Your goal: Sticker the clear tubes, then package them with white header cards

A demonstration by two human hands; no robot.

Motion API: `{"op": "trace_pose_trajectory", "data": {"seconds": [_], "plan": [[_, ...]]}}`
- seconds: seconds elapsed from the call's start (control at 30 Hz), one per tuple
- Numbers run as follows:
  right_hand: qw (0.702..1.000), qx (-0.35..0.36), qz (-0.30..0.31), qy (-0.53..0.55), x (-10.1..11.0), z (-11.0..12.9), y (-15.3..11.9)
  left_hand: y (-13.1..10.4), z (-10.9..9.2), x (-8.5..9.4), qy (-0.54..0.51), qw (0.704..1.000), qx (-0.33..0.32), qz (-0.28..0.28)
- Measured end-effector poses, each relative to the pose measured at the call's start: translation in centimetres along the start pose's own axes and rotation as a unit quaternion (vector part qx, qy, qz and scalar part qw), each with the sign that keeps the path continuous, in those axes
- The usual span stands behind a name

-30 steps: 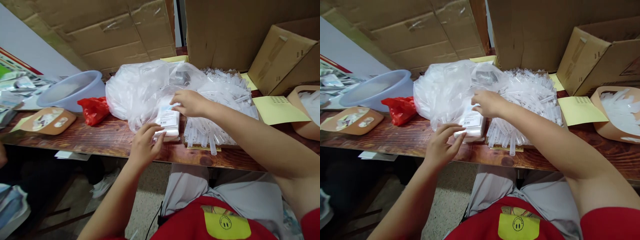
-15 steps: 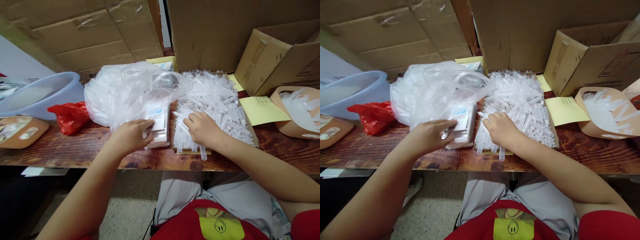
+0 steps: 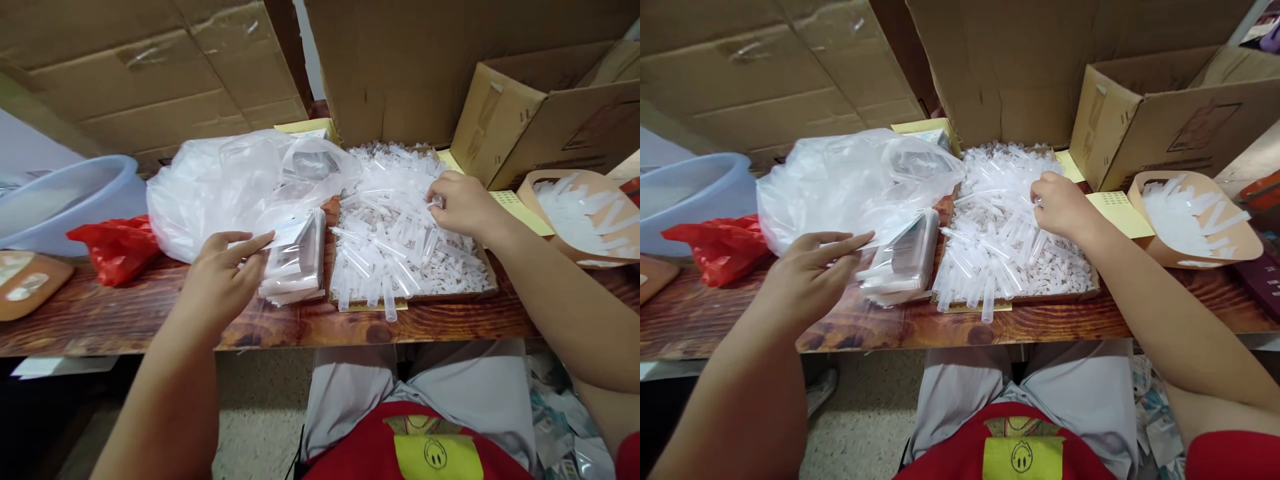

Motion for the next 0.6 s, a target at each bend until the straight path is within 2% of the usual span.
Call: {"op": "trace_pose_trajectory", "data": {"seconds": [0.07,0.13,0.2,0.33,0.43,0.5,0.6], "plan": [[0.994,-0.032,0.096,-0.043,-0.4,0.1,1.8,-0.2,-0.7,0.5,-0.029,0.999,0.001,-0.015],[0.982,-0.062,0.163,-0.071,-0.9,0.5,3.6,-0.4,-1.5,0.7,-0.062,0.997,0.004,-0.034],[0.972,-0.086,0.205,-0.082,-1.3,0.9,5.0,-0.5,-2.0,0.6,-0.097,0.994,0.019,-0.051],[0.962,-0.099,0.242,-0.076,-1.7,1.1,6.6,-1.4,-2.7,0.0,-0.18,0.979,0.042,-0.09],[0.966,-0.079,0.239,-0.056,-1.4,1.1,6.0,-2.6,-3.6,-0.6,-0.245,0.96,0.03,-0.131],[0.973,-0.058,0.218,-0.044,-1.0,1.0,4.7,-3.5,-4.6,-1.0,-0.286,0.946,0.0,-0.151],[0.994,0.0,0.111,0.023,-0.2,0.8,1.7,-4.5,-6.6,-1.7,-0.305,0.931,-0.082,-0.186]]}}
Point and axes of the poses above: each hand's wrist, its own y-axis towards the middle knuckle, its own x-axis out of the back of the hand, z = x × y, the point moved 1 cm from there along y, towards the middle knuckle, and after that the axes turned 4 degrees about x, right-handed, at the moved point
